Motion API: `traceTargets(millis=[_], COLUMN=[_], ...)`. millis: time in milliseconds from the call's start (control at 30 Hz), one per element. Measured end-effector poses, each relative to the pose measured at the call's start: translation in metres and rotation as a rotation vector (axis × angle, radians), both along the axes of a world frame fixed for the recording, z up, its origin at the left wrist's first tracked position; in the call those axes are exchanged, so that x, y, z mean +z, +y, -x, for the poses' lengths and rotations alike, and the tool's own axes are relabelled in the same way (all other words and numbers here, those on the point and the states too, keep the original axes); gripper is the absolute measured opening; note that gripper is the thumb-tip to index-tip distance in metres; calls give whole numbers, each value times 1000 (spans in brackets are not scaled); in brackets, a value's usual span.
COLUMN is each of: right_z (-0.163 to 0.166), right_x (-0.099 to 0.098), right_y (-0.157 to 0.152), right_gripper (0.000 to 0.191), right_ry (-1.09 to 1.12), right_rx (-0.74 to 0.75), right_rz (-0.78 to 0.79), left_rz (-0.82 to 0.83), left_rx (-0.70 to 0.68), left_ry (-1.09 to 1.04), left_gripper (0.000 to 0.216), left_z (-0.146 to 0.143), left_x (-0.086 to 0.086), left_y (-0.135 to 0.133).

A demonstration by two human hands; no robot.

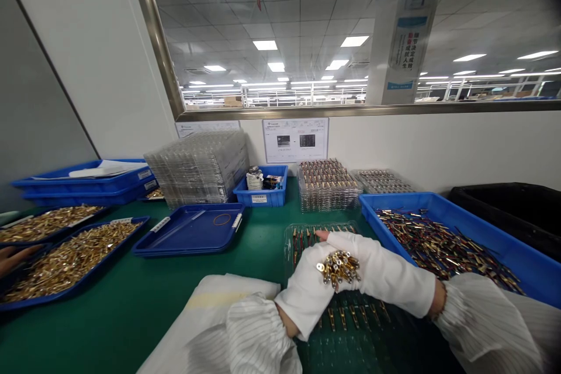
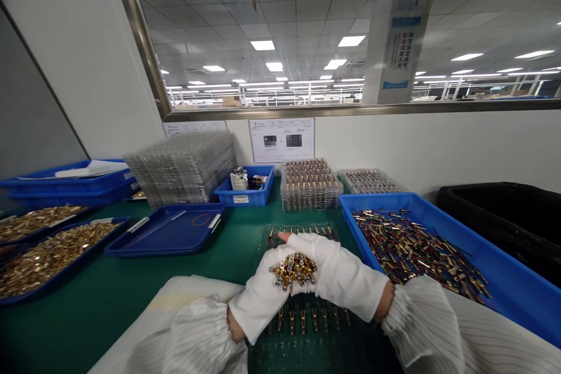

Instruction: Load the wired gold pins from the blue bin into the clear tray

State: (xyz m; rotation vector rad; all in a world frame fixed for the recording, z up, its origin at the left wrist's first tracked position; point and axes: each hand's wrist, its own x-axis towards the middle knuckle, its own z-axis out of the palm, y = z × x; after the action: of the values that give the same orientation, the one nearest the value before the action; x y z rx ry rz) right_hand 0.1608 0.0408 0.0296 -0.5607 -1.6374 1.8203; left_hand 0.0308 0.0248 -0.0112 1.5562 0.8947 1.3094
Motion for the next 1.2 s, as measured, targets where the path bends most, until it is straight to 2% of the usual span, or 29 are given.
traceTargets(millis=[167, 267, 333, 533, 767, 900, 1067, 1200], right_z=[-6, -7, -8, -7, -6, -7, -7, -7], right_x=[-13, -14, -12, -7, -7, -10, -9, -3], right_y=[10, 13, 13, 10, 11, 14, 17, 14], right_gripper=[58, 62, 65, 57, 59, 63, 68, 63], right_ry=[-53, -125, -163, -187, -197, -234, -325, -371], right_rx=[30, -6, -28, -28, -28, -57, -152, -151], right_rz=[-406, -628, -721, -687, -795, -858, -1004, -1129], left_rz=[-24, -26, -67, -156, -236, -148, 72, 102], left_rx=[45, 52, 36, 51, 62, 66, 292, 316], left_ry=[-15, -37, -17, 72, 142, 78, -57, -43], left_gripper=[20, 19, 18, 18, 18, 16, 35, 31], left_z=[-4, -4, -4, -2, -2, -2, 4, 8], left_x=[1, 1, 1, 2, 6, 3, -15, -17], left_y=[0, 1, 1, 1, 3, 1, -3, -7])
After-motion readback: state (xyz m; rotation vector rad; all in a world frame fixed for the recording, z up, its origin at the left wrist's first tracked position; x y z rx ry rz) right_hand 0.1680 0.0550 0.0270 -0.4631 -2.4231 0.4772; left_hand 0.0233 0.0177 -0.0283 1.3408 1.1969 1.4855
